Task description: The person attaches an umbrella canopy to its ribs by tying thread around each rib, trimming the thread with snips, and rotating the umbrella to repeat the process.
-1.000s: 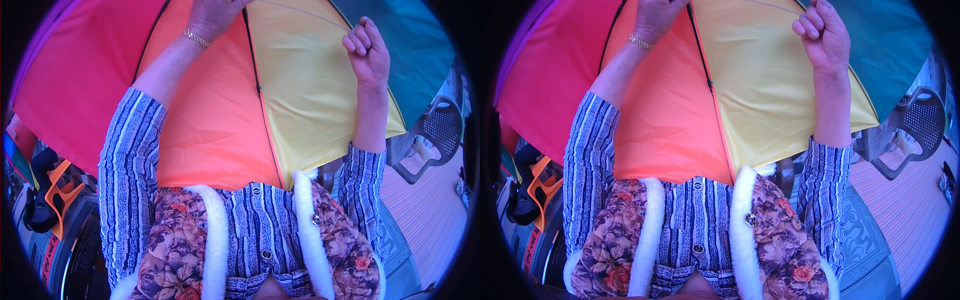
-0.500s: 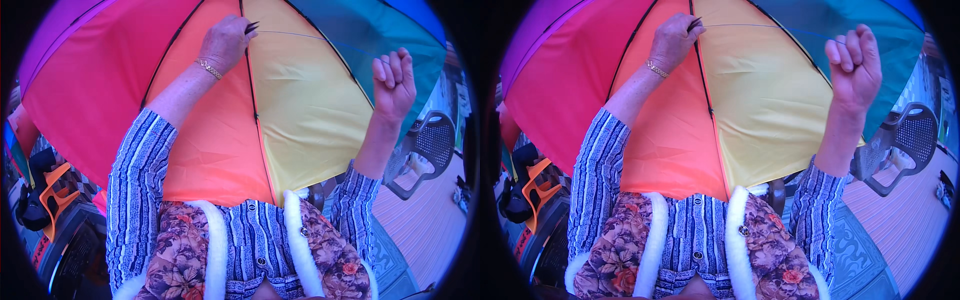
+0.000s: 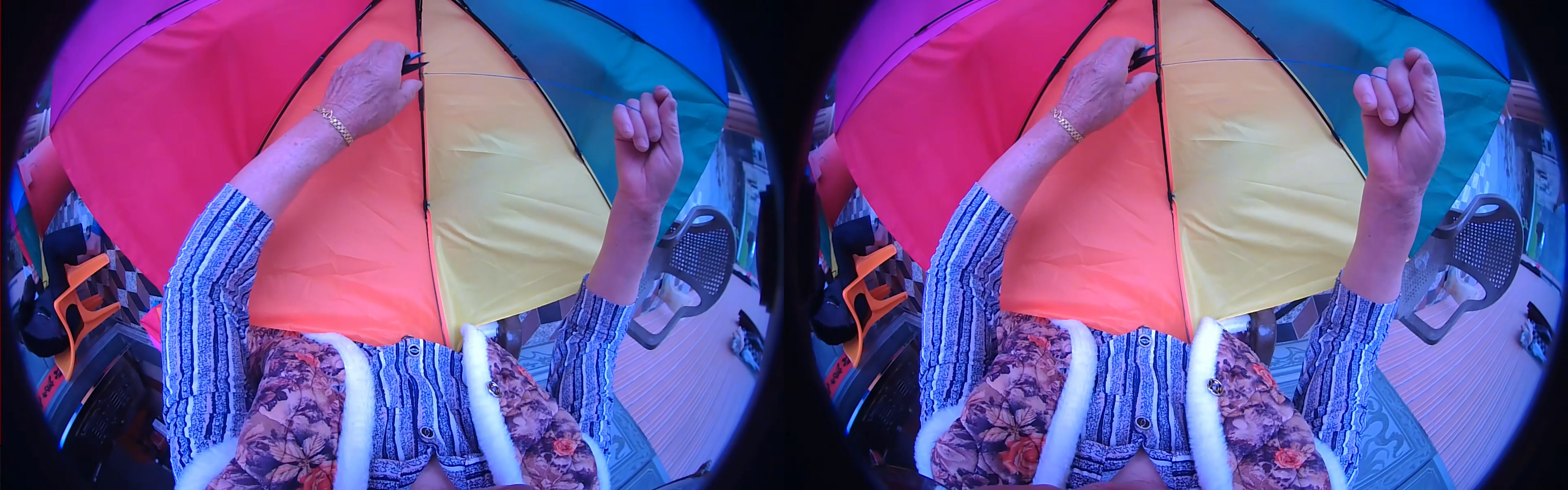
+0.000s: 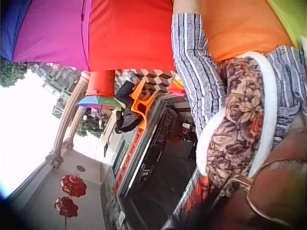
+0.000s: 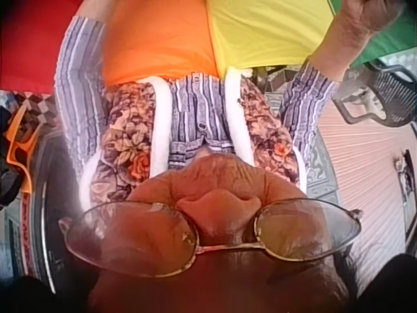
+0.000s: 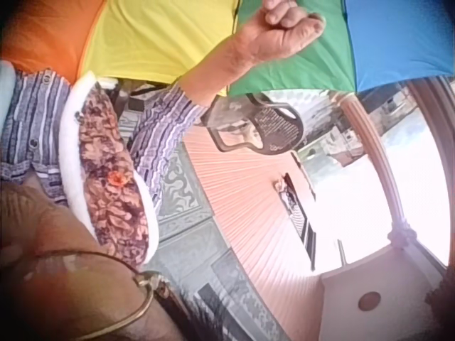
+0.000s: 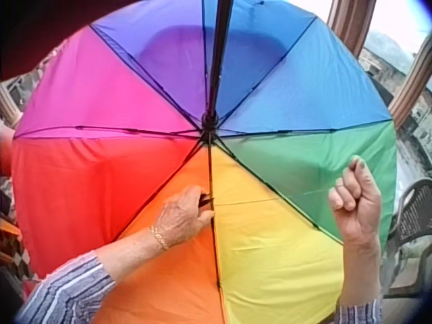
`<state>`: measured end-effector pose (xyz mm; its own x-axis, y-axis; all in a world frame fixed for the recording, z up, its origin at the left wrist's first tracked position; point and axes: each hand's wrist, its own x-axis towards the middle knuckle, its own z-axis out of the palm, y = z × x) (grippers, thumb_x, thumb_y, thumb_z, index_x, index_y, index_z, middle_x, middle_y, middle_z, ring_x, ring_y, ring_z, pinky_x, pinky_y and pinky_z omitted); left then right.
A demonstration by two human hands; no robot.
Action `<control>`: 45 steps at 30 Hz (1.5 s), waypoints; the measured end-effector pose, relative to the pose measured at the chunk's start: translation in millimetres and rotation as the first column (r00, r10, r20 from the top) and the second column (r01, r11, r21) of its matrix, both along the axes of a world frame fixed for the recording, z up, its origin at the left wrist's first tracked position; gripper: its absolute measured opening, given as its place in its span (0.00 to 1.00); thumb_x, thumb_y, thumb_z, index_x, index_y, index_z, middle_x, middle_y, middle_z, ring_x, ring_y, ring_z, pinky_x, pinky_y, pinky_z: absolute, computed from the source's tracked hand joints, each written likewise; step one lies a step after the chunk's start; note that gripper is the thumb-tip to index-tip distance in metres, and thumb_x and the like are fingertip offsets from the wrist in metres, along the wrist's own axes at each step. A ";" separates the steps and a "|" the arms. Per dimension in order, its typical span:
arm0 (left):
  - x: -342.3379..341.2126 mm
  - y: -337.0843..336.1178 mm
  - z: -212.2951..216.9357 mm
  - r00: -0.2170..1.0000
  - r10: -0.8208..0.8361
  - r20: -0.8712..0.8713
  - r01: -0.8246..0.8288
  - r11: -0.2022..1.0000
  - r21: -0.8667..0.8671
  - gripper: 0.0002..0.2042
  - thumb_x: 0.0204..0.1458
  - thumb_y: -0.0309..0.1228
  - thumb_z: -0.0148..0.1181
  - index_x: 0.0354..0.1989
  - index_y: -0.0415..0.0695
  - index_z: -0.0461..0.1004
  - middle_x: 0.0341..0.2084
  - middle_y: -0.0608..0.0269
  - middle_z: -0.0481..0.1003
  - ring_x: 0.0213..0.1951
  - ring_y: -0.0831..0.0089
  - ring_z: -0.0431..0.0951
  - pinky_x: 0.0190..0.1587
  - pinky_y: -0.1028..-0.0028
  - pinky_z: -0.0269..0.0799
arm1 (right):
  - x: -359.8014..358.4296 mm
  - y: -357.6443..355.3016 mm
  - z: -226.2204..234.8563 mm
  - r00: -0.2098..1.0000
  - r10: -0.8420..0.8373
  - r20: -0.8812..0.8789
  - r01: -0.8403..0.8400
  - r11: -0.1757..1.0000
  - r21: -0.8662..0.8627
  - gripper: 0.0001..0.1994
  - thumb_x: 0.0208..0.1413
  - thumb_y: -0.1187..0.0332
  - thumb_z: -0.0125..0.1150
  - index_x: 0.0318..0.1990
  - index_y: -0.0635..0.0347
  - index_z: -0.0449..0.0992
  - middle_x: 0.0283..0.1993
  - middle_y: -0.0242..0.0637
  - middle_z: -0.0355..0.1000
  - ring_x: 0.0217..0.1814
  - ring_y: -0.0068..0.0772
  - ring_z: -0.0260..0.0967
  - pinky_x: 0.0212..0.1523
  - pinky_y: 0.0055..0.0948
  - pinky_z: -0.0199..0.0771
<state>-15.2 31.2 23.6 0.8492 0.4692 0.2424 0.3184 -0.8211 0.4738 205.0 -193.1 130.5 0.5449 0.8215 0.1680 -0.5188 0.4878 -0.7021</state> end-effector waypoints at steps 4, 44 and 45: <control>3.0 -1.8 -8.4 0.982 -0.100 -0.163 0.104 0.995 0.015 0.10 0.48 0.35 0.60 0.32 0.42 0.71 0.31 0.52 0.72 0.34 0.53 0.75 0.37 0.58 0.70 | 8.8 -8.1 -11.6 1.000 0.025 -0.006 -0.025 0.999 -0.033 0.10 0.64 0.68 0.44 0.42 0.65 0.71 0.19 0.25 0.50 0.18 0.19 0.47 0.26 0.24 0.54; -30.2 12.0 -46.7 0.969 0.045 -0.243 -0.177 0.813 -0.555 0.12 0.45 0.35 0.61 0.28 0.36 0.72 0.23 0.58 0.75 0.27 0.70 0.74 0.32 0.71 0.70 | -90.7 -74.5 -120.6 0.966 0.259 -0.021 -0.184 0.624 -0.760 0.05 0.57 0.72 0.50 0.40 0.62 0.66 0.22 0.28 0.62 0.18 0.19 0.61 0.23 0.20 0.66; -34.7 11.2 -50.7 0.967 0.045 -0.250 -0.181 0.813 -0.554 0.12 0.45 0.35 0.61 0.28 0.36 0.72 0.23 0.58 0.75 0.27 0.70 0.74 0.32 0.71 0.70 | -96.1 -76.5 -125.0 0.957 0.287 -0.040 -0.215 0.609 -0.764 0.05 0.57 0.72 0.51 0.40 0.61 0.67 0.23 0.28 0.62 0.19 0.18 0.61 0.24 0.19 0.66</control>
